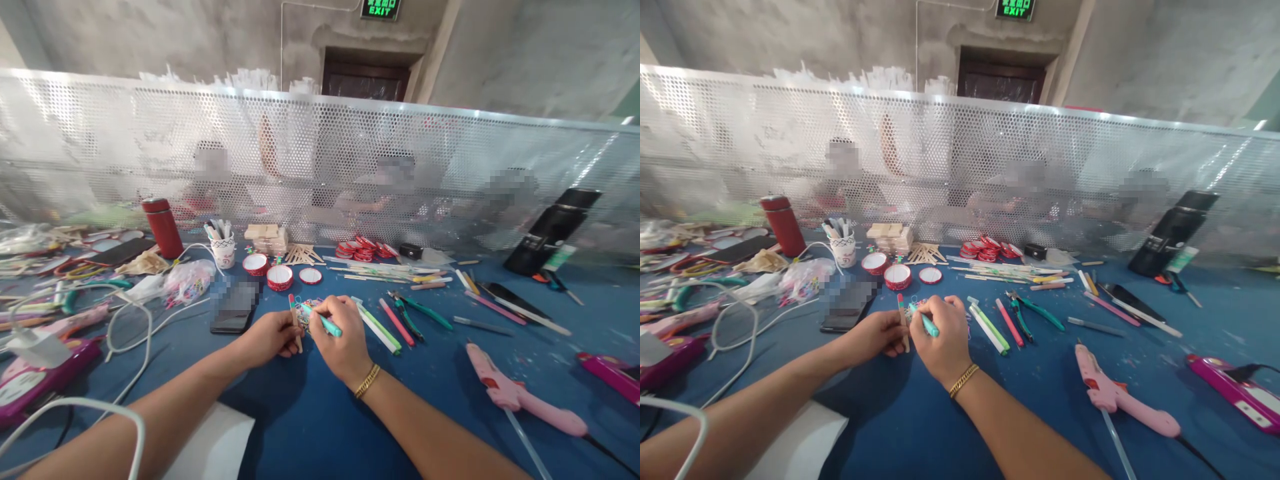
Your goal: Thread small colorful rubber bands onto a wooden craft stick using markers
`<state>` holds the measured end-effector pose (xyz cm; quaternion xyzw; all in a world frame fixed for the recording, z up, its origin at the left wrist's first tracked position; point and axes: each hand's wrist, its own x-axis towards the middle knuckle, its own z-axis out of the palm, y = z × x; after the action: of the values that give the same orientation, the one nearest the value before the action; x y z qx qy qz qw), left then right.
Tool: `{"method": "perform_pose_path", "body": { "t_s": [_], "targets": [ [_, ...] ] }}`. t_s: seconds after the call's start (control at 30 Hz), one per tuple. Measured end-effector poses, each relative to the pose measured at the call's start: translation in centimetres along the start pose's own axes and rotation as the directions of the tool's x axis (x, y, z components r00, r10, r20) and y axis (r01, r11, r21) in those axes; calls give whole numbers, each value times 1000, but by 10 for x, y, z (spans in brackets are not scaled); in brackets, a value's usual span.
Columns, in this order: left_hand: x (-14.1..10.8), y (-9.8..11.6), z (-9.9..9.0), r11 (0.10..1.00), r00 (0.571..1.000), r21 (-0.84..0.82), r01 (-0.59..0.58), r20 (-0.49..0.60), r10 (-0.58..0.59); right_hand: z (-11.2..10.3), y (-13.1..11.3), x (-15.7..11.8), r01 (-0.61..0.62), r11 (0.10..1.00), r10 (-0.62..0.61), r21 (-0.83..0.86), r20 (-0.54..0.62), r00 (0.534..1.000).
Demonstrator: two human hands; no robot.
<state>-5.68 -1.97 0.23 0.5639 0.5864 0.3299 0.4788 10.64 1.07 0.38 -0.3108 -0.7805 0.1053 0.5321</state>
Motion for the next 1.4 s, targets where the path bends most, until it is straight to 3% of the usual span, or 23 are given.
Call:
{"method": "perform_pose_path", "body": {
  "t_s": [0.3, 0.53, 0.73, 0.93, 1.4],
  "targets": [
    [-1, 3, 0, 1000, 1000, -1, -14, 3, 14, 4, -2, -2, 53, 998, -54, 22, 49, 997],
    [-2, 6, 1, 1000, 1000, 2, 12, -4, -12, 2, 0, 0, 32, 999, -32, 15, -3, 999],
    [1, 1, 0, 1000, 1000, 17, -10, -11, 10, 6, 0, 0, 69, 997, -71, 31, 51, 996],
    [2, 0, -1, 999, 1000, 41, -2, -3, 2, 4, 2, 0, 46, 999, -46, 14, -4, 999],
    [2, -3, -1, 998, 999, 43, -46, -11, 47, 3, 0, 0, 70, 997, -72, 41, 35, 997]
  ]
}}
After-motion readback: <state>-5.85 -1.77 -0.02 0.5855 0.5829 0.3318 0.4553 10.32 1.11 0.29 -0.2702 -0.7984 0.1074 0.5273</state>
